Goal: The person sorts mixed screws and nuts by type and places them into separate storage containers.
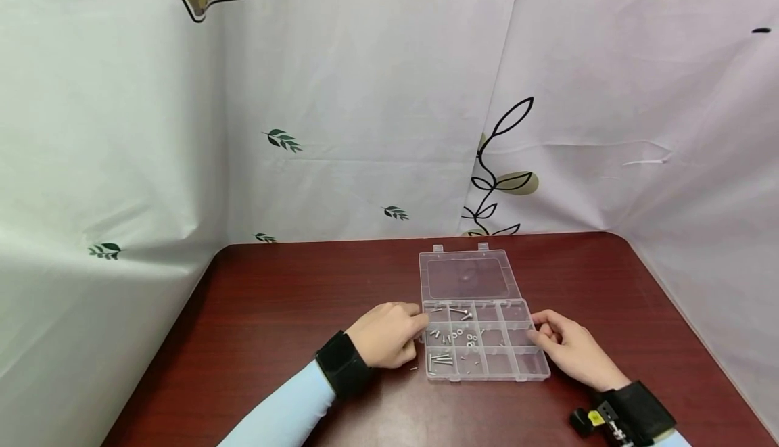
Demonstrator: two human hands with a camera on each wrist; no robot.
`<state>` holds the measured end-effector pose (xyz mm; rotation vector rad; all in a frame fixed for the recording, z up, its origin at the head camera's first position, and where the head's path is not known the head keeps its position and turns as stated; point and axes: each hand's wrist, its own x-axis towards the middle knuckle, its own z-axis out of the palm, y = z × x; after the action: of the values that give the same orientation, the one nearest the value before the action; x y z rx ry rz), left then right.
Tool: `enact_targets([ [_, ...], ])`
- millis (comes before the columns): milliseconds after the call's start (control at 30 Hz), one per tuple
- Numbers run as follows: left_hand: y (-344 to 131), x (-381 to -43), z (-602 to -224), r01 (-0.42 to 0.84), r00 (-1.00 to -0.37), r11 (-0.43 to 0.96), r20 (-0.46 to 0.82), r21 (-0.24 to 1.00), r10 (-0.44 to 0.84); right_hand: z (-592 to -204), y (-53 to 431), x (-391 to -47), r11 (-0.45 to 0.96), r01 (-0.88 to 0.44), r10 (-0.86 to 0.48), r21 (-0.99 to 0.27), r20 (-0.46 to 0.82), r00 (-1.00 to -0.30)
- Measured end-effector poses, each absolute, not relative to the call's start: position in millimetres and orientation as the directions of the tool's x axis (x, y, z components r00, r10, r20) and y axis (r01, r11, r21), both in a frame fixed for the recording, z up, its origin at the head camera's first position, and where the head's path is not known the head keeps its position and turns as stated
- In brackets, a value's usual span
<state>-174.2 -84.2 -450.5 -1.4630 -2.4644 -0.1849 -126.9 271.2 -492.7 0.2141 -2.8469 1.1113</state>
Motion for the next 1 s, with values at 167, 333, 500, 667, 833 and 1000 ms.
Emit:
enact_targets([
  [167,-53.8,-179.0,-437.2,0.904,-0.392,0.426,0.316,-0.044,0.864,-494.2,272.8,-126.7,0.728,-0.147,-0.101,-0.670,0.108,-0.989],
  [333,-22.5,-179.2,-424.9,0.924,-0.331,0.375,0.332,-0.078,0.884,-494.7,273.1,-126.9,0.726,-0.138,-0.103,-0.674,0.093,-0.990],
  [500,2.7,-180.5,-415.7,0.931,-0.310,0.356,0.337,-0.084,0.889,-493.0,272.0,-127.9,0.720,-0.135,-0.103,-0.681,0.088,-0.991],
  [667,18.6,-183.4,-416.2,0.934,-0.301,0.345,0.323,-0.089,0.897,-493.5,271.0,-128.3,0.711,-0.137,-0.108,-0.690,0.086,-0.990],
  [833,26.1,-187.6,-418.4,0.935,-0.315,0.349,0.297,-0.069,0.902,-493.0,272.3,-129.0,0.708,-0.144,-0.116,-0.691,0.087,-0.989],
  [1000,22.0,-188.2,-422.1,0.927,-0.364,0.376,0.230,-0.008,0.902,-493.8,273.9,-129.2,0.709,-0.142,-0.113,-0.691,0.088,-0.990],
])
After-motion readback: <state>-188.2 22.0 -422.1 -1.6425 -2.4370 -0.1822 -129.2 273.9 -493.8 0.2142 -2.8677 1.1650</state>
